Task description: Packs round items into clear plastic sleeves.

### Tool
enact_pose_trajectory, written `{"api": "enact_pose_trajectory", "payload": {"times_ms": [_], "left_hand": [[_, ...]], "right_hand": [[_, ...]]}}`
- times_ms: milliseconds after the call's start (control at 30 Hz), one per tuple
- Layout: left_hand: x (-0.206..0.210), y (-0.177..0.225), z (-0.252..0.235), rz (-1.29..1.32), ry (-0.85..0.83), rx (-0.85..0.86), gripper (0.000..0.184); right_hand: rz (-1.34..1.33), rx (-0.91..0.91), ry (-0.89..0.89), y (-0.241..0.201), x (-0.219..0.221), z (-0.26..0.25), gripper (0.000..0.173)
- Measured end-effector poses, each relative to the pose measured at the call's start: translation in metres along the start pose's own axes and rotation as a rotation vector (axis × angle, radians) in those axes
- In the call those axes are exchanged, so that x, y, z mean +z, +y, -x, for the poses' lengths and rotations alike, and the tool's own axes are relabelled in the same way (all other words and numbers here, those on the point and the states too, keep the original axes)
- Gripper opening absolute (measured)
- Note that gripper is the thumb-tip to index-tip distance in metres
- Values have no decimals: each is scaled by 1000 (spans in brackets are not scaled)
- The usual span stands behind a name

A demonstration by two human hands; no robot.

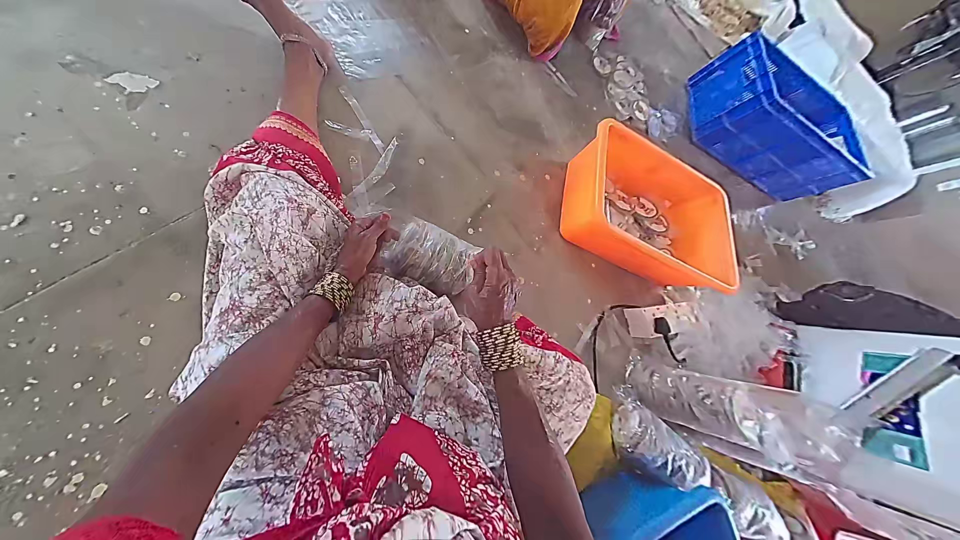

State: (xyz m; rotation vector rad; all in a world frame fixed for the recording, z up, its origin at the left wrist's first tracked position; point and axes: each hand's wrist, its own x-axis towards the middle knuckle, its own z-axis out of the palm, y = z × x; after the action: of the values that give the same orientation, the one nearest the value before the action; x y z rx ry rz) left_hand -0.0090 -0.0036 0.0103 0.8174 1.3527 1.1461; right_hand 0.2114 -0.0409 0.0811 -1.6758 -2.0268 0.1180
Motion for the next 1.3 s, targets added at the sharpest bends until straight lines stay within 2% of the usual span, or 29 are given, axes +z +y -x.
{"api": "enact_pose_trajectory", "payload": {"times_ms": [33, 67, 133, 167, 233, 367, 400, 467, 500, 567, 667, 700, 767, 867, 1000, 1033, 1133, 1167, 1300], "left_hand": [[1, 1, -3, 6, 4, 4, 45], [2, 1, -4, 11, 7, 3, 45], [1, 0, -2, 6, 4, -7, 45], [0, -1, -2, -7, 1, -13, 45], [-2, -2, -3, -28, 8, -27, 46], [-1, -6, -6, -30, 9, -26, 44], [-1, -6, -6, -29, 7, -29, 44], [-1, -5, -4, -18, -2, -35, 44], [0, -2, -4, -10, -4, -32, 44], [0, 0, -7, -9, 25, -24, 43], [-1, -1, -4, -66, 30, -38, 43], [-1, -2, -4, -62, 24, -34, 43], [0, -4, -4, -36, 0, -24, 44], [-3, 1, -7, -31, -10, -8, 43], [-3, -1, 1, -74, -1, -34, 45], [-2, -2, 2, -70, 4, -37, 45], [-2, -3, -2, -48, -12, -35, 43], [-2, -2, -6, -32, -8, -33, 43], [-3, -3, -6, 12, -2, -18, 40]], "right_hand": [[-15, -34, 40, -1, 1, -3, 14], [-11, -30, -28, -3, 2, -3, 15], [77, 71, -336, -9, 5, -5, 26], [84, 86, -373, -8, 10, -6, 28], [56, 86, -333, -12, 7, -13, 23], [-10, 20, -95, -22, -3, -14, 17], [-8, 31, -151, -22, -1, -14, 19], [61, 92, -388, -19, 7, -15, 30], [76, 105, -434, -19, 9, -17, 33], [64, 85, -372, -26, 1, -23, 28], [-12, -21, -141, -36, -5, -19, 15], [-4, -28, -155, -36, -2, -18, 14], [50, 43, -392, -30, 9, -17, 30], [33, 34, -424, -33, 9, -23, 31], [-29, -78, -103, -42, 3, -21, 10], [-17, -87, -120, -41, 7, -20, 10], [70, 9, -412, -39, 20, -18, 30], [83, 19, -426, -41, 20, -21, 30], [-35, -75, -144, -52, 13, -22, 11]]}}
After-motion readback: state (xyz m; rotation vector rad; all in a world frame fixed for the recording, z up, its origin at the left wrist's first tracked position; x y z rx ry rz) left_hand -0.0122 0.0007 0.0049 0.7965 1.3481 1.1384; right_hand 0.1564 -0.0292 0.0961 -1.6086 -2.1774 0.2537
